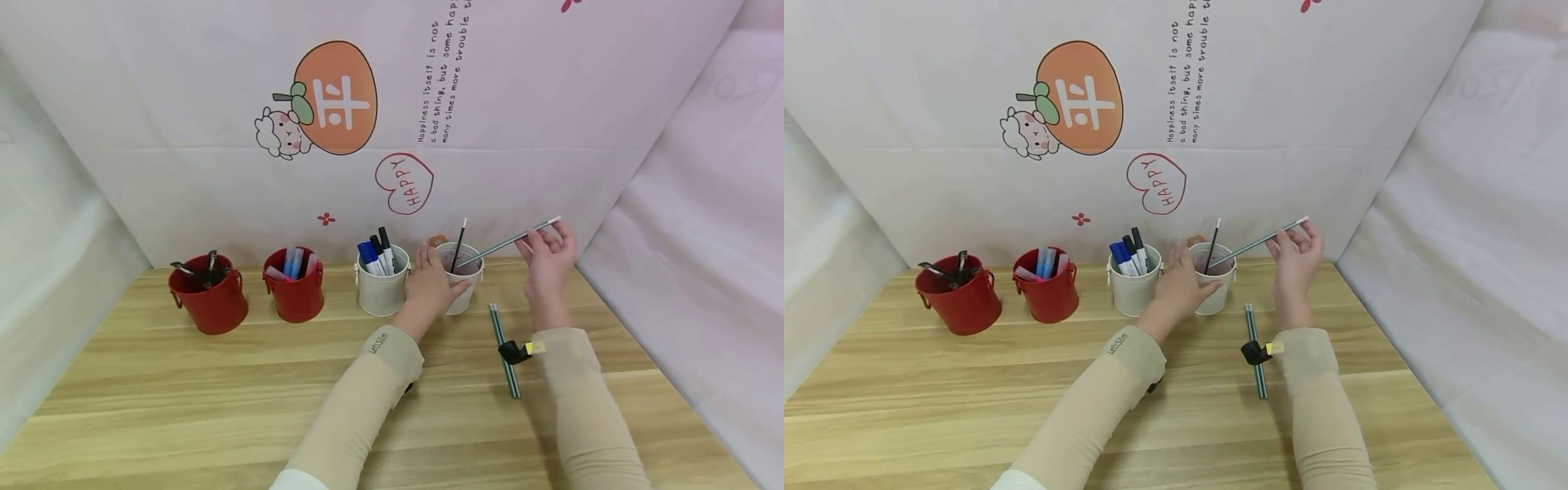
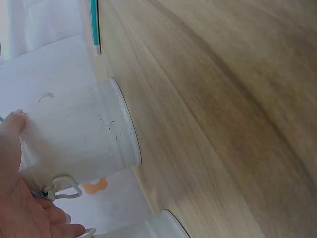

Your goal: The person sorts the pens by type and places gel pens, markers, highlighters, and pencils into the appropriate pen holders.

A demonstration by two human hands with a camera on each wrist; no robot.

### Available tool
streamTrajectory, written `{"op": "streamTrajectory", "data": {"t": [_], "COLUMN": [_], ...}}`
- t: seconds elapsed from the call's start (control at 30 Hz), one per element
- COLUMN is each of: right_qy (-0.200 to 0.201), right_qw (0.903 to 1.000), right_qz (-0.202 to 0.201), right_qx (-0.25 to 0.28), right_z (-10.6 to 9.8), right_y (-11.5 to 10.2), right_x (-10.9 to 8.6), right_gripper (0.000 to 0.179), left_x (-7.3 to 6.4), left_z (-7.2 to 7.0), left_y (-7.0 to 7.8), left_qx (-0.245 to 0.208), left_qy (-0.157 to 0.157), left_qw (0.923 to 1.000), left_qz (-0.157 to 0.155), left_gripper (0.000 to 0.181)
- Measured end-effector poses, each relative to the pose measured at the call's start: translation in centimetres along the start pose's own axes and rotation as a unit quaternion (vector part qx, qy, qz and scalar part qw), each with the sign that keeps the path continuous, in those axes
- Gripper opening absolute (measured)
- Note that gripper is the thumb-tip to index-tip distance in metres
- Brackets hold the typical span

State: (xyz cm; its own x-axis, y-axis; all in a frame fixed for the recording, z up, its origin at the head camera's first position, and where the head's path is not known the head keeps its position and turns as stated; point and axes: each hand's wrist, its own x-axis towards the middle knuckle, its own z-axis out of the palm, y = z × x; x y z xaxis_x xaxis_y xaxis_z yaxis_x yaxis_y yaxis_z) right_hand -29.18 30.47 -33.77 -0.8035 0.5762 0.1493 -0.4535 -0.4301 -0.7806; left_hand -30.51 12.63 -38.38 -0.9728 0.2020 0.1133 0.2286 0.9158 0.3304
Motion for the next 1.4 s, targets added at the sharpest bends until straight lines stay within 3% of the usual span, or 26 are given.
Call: {"op": "streamTrajectory", "data": {"t": [0.27,0.57,0.93,1.4], "right_qy": [-0.058,-0.112,-0.135,-0.148], "right_qw": [0.9901,0.9658,0.9591,0.9637], "right_qz": [-0.011,0.004,0.020,0.035], "right_qx": [-0.128,-0.234,-0.248,-0.219], "right_z": [0.4,0.5,-0.1,-0.7], "right_y": [2.2,2.8,2.2,1.0], "right_x": [-0.4,-1.0,-1.1,-1.1], "right_gripper": [0.027,0.012,0.011,0.016], "left_x": [-0.1,-0.1,-0.1,-0.1], "left_z": [-0.1,-0.3,-0.2,-0.1], "left_y": [0.1,0.2,0.2,0.1], "left_qx": [0.004,-0.006,0.001,-0.007], "left_qy": [0.004,0.005,0.003,0.002], "left_qw": [1.0000,1.0000,1.0000,1.0000], "left_qz": [0.002,0.002,-0.001,-0.006], "left_gripper": [0.108,0.107,0.109,0.108]}}
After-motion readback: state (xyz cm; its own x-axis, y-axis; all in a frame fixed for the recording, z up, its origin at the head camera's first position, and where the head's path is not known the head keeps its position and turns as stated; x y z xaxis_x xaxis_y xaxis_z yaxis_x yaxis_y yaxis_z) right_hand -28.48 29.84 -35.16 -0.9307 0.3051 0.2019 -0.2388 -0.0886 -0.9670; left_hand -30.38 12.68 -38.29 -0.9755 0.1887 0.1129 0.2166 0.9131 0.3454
